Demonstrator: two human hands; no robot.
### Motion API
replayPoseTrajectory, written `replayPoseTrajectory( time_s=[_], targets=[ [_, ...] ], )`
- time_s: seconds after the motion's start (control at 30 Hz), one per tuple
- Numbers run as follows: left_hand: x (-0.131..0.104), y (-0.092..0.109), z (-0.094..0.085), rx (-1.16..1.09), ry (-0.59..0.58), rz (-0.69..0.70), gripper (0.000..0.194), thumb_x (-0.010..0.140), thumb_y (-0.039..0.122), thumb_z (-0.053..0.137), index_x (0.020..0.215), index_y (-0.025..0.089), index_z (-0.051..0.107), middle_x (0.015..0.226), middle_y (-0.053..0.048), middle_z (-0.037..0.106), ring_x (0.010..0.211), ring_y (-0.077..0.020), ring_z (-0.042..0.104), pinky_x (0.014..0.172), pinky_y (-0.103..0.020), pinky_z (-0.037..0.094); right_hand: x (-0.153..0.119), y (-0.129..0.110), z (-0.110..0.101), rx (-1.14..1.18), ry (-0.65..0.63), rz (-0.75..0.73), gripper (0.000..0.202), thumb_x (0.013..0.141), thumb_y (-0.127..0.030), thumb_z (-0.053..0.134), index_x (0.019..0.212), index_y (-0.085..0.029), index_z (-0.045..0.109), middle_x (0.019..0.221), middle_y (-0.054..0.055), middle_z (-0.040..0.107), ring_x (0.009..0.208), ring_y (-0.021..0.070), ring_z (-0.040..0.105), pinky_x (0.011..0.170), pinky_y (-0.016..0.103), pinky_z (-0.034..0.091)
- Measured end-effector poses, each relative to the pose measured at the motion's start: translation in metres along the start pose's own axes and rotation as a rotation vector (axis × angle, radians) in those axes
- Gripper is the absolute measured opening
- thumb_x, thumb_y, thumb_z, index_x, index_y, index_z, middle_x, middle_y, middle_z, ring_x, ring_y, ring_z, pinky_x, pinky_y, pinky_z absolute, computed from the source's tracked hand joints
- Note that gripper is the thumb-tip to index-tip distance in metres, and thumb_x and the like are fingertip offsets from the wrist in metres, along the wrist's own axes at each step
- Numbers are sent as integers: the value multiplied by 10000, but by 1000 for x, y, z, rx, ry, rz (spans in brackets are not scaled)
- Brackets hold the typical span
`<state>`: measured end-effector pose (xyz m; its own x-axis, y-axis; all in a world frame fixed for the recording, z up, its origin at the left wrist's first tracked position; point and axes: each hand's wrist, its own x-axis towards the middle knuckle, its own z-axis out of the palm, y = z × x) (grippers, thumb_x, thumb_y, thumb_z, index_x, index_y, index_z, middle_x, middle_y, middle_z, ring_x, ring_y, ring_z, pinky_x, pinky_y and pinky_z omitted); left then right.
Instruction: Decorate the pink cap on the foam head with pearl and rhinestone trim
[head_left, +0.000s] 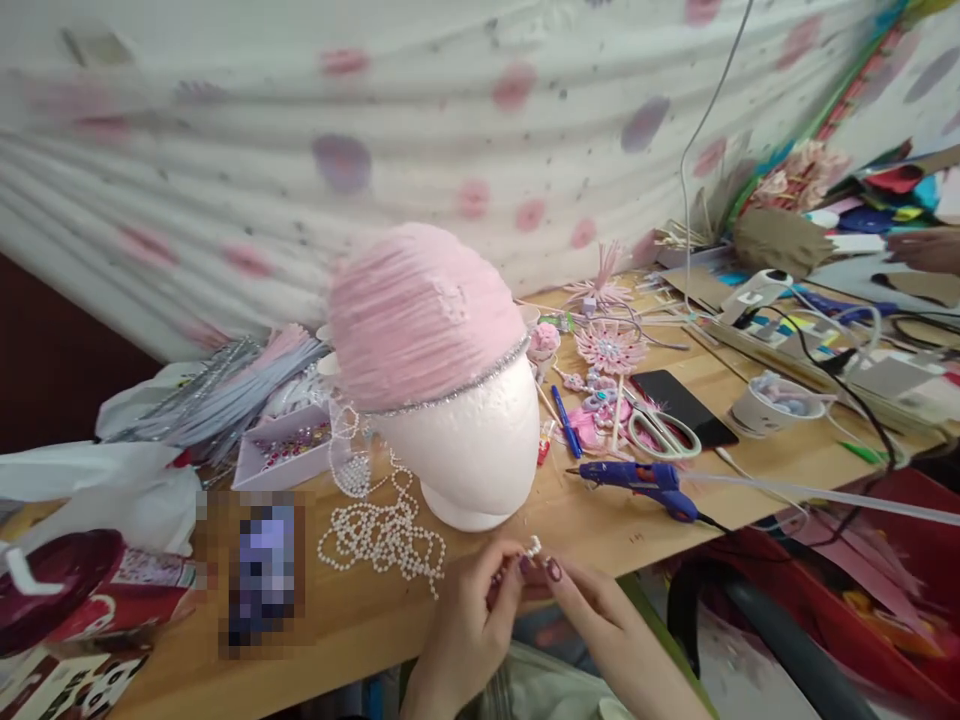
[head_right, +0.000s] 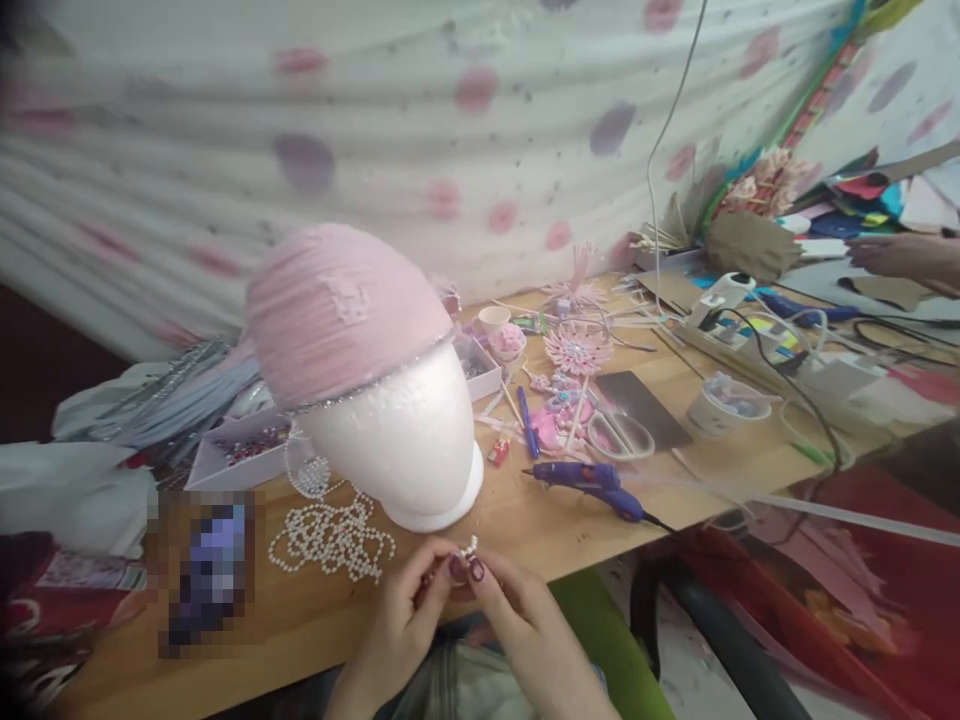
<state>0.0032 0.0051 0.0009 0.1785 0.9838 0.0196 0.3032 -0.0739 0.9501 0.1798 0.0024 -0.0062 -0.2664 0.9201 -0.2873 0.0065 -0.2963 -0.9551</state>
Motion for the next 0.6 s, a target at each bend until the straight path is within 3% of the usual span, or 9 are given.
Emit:
replayPoseTrajectory(
  time_s=[0.1, 0.2, 0.33, 0.43, 0.53, 0.6],
  targets=[
    [0, -1, -2, 180, -63, 84, 302, 1031, 320, 417, 1029, 210, 699, 913, -69, 779, 828, -201, 727, 715, -269, 495, 18, 3, 22, 95, 88, -124, 538, 837, -715, 673, 1055, -250, 833, 1101, 111, 810, 1012, 296, 754, 936, 428, 621],
    [1, -3, -2, 323, -68, 124, 315, 1027, 308, 412, 1034, 212, 713, 922, -73, 790, 833, -215, 733, 721, -288, 507, 17, 12, 18, 129, 136, -159, 381, 816, -599, 775, 951, -247, 837, 1096, 110, 809, 1084, 292, 732, 1065, 432, 545],
    [1, -10, -5, 376, -51, 144, 194, 953, 296, 577, 998, 261, 762, 771, -4, 767, 648, -162, 666, 615, -249, 465, 10, 5, 15, 445, 186, -74, 359, 811, -589, 797, 870, -236, 773, 778, 45, 740, 841, 226, 729, 885, 377, 608],
    [2, -20, -25, 429, 46, 115, 145, 881, 249, 638, 799, 241, 757, 677, 7, 736, 552, -141, 594, 561, -247, 419, 5, -9, 3, 696, 260, -65, 327, 776, -537, 851, 838, -250, 708, 536, -70, 482, 511, 103, 562, 648, 276, 580],
    [5, -32, -60, 453, 169, 80, 175, 885, 290, 617, 809, 237, 765, 719, -4, 762, 591, -148, 626, 580, -245, 447, -9, -11, -38, 658, 290, -168, 326, 800, -514, 830, 763, -249, 643, 480, -106, 320, 350, 34, 261, 401, 197, 387],
    [8, -37, -87, 474, 264, 50, 208, 883, 336, 599, 833, 231, 772, 718, -11, 762, 589, -153, 636, 563, -244, 454, -27, -2, -77, 533, 370, -241, 328, 784, -485, 842, 749, -251, 615, 471, -84, 343, 369, 66, 324, 399, 221, 390]
  ],
)
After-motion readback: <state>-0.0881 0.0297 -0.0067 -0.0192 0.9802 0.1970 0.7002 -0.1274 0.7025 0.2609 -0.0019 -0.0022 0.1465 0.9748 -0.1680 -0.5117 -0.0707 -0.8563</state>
